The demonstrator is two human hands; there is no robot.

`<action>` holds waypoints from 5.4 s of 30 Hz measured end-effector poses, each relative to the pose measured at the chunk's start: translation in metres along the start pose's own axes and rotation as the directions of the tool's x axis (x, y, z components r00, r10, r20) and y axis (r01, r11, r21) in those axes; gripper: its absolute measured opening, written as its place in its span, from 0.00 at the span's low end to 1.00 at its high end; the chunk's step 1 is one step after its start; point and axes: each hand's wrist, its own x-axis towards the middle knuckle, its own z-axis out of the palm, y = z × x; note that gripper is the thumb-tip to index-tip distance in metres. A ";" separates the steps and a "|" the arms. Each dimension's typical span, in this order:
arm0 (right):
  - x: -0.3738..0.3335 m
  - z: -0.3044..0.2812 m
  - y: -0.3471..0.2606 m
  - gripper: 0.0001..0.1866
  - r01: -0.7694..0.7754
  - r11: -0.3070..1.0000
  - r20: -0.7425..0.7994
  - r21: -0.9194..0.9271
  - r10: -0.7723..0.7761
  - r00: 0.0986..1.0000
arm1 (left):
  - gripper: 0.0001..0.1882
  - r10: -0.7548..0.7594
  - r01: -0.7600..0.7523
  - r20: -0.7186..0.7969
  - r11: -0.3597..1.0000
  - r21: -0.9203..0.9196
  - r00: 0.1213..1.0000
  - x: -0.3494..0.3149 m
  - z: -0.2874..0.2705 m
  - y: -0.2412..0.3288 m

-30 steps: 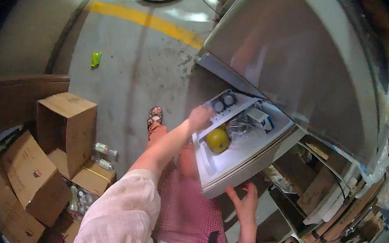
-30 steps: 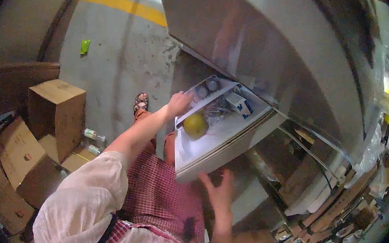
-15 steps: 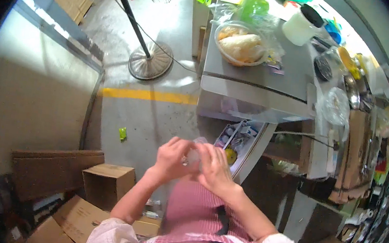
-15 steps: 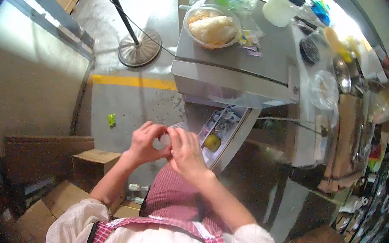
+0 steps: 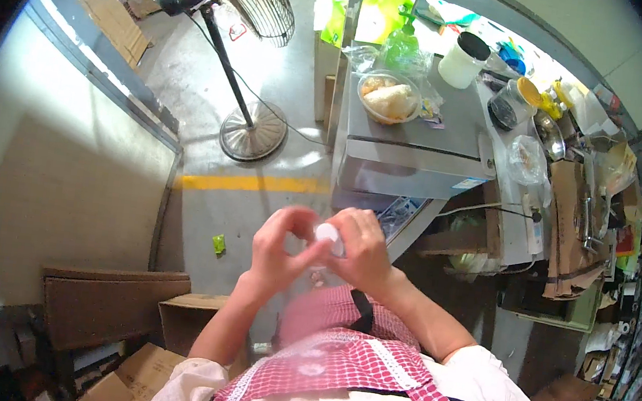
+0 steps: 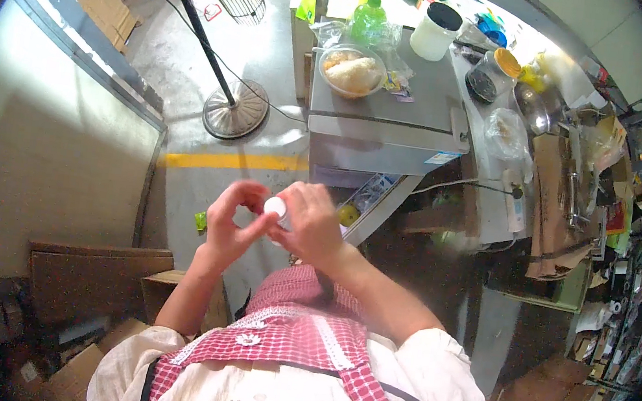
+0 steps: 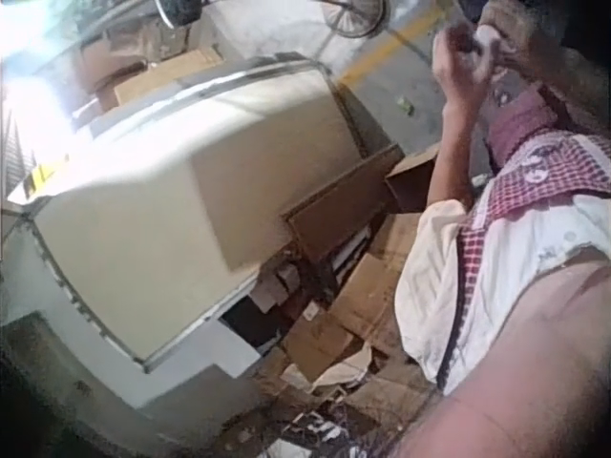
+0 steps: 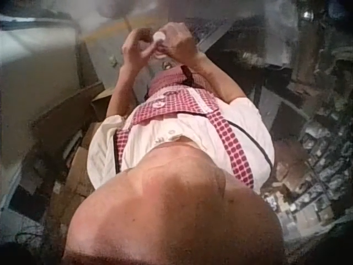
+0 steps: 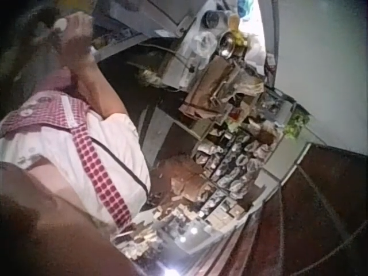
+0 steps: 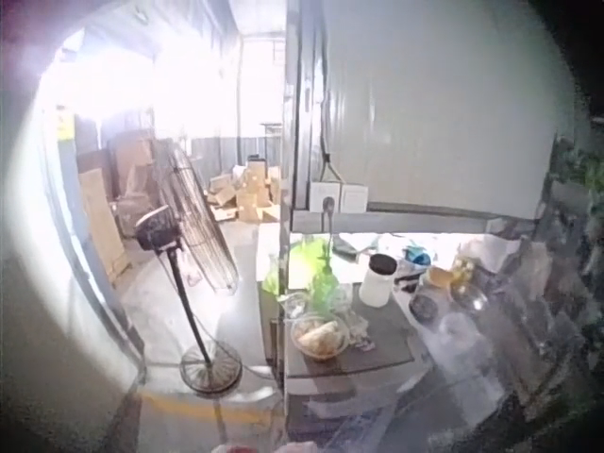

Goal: The person places items into a plastic bag, ties it closed, and puts it inside a small refrigerator before taking out a water bottle and placing it next to a bowl of food.

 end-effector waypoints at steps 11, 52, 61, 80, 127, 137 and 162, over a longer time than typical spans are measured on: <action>0.086 -0.022 0.015 0.18 0.222 0.975 0.054 0.019 -0.223 0.973 | 0.45 -0.042 0.046 -0.043 0.995 0.087 0.998 0.016 0.031 -0.061; 0.184 -0.121 0.221 0.05 0.095 0.978 0.116 -0.186 -0.074 0.991 | 0.36 -0.137 0.147 0.217 0.989 -0.030 0.966 0.195 0.038 -0.072; 0.181 -0.110 0.221 0.06 0.122 0.970 0.146 -0.211 -0.092 0.985 | 0.37 -0.105 0.108 0.236 0.994 0.001 0.966 0.198 0.038 -0.075; 0.182 -0.118 0.209 0.06 0.127 0.979 0.129 -0.161 -0.107 0.986 | 0.40 -0.133 0.136 0.298 0.991 0.011 0.945 0.208 0.042 -0.073; 0.194 -0.101 0.131 0.22 0.084 0.941 0.158 -0.329 -0.033 0.987 | 0.42 0.175 -0.188 0.072 0.948 0.258 0.982 0.199 0.054 -0.038; 0.245 -0.102 0.137 0.31 0.351 0.881 0.234 -0.317 -0.286 0.929 | 0.38 0.136 -0.151 0.090 0.968 0.198 0.987 0.228 0.036 -0.015; 0.267 -0.128 0.148 0.27 0.344 0.888 0.416 0.305 -0.449 0.791 | 0.39 -0.132 0.064 0.298 0.971 0.229 0.945 0.249 0.032 0.001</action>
